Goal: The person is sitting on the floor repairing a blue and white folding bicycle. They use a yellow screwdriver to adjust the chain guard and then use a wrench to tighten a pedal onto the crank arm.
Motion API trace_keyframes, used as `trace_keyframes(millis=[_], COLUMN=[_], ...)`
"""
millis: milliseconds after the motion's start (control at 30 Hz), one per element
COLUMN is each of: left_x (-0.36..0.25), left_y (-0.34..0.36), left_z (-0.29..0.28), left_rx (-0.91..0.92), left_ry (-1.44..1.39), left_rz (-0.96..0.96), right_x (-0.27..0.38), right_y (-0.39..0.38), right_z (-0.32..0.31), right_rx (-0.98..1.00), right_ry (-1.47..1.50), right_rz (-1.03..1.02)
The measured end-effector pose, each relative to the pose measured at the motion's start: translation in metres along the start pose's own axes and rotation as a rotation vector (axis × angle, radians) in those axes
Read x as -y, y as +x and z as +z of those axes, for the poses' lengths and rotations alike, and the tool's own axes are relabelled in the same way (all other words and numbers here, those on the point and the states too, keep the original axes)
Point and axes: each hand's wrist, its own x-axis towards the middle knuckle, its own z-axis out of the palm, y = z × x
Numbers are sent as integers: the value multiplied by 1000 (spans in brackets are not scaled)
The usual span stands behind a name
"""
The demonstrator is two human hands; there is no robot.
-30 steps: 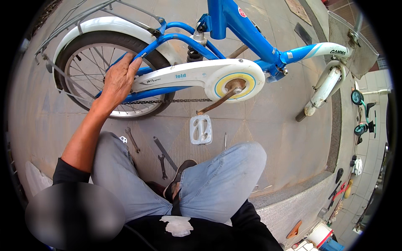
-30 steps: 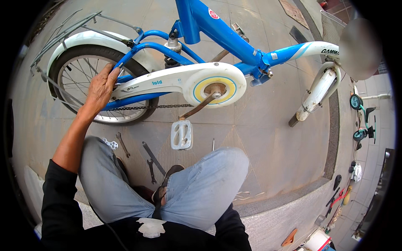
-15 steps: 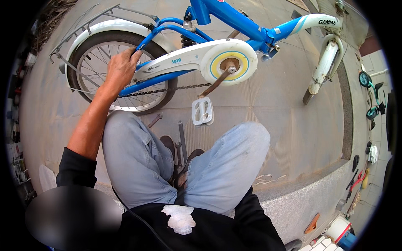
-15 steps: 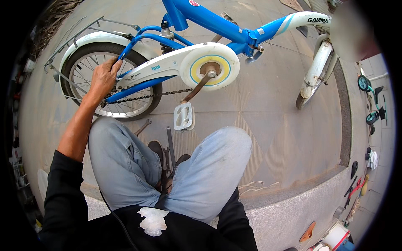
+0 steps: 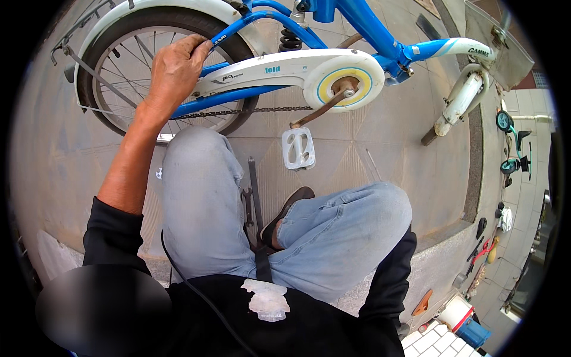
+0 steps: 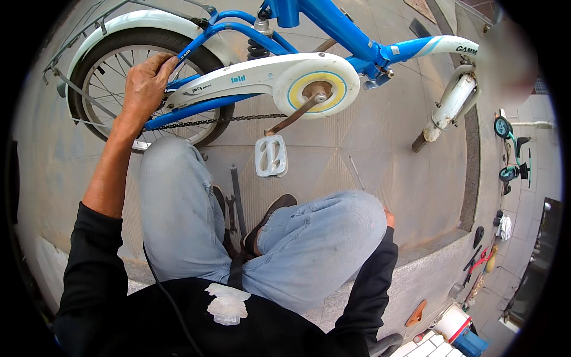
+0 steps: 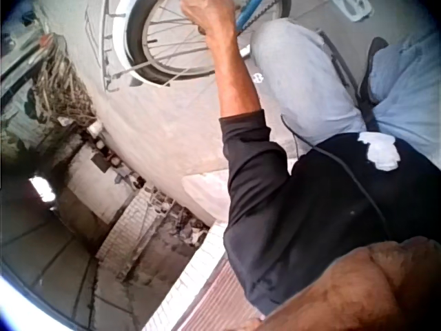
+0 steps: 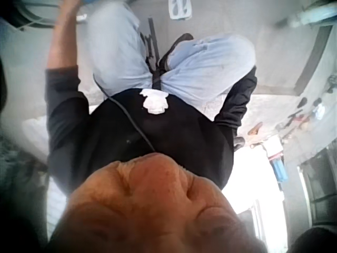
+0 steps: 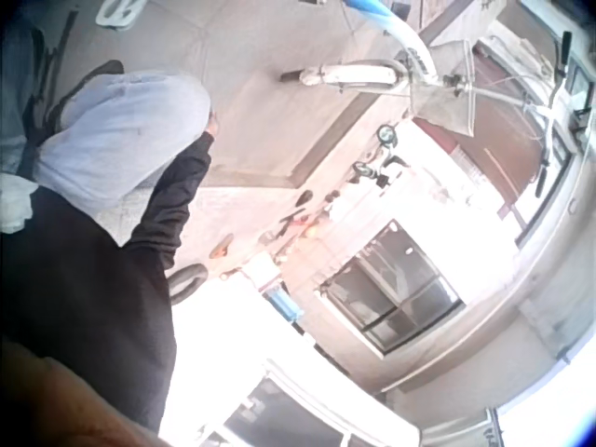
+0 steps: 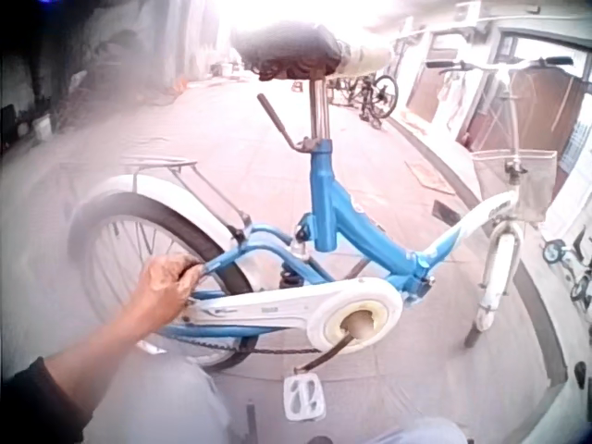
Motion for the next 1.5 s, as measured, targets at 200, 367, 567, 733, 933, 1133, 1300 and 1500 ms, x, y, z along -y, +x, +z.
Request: trace_keyframes(millis=[200, 367, 567, 733, 933, 1133, 1300, 1500], left_x=[4, 3, -8, -15, -30, 15, 13, 18], left_y=[-11, -12, -10, -10, -23, -32, -29, -29], left_z=[-3, 5, 2, 12, 16, 9, 13, 10], left_rx=[-38, -89, -93, -108, -85, -73, -77, -64], left_ry=[-59, -65, 73, 69, -33, 81, 33, 29], left_rz=[-79, -83, -86, -25, -14, 167, 134, 133], right_x=[153, 198, 195, 151, 87, 30, -102, -158], right_y=[-9, 12, 37, 57, 78, 89, 69, -37], right_z=[110, 137, 188, 232, 261, 263, 277, 387], right_rx=[-27, 245, 484, 763, 810, 629, 855, 736], right_ry=[-814, -1144, -1375, -1478, -1731, -2153, -1769, -1458], right_rz=[-133, -340, -450, -430, -485, -786, -810, -246])
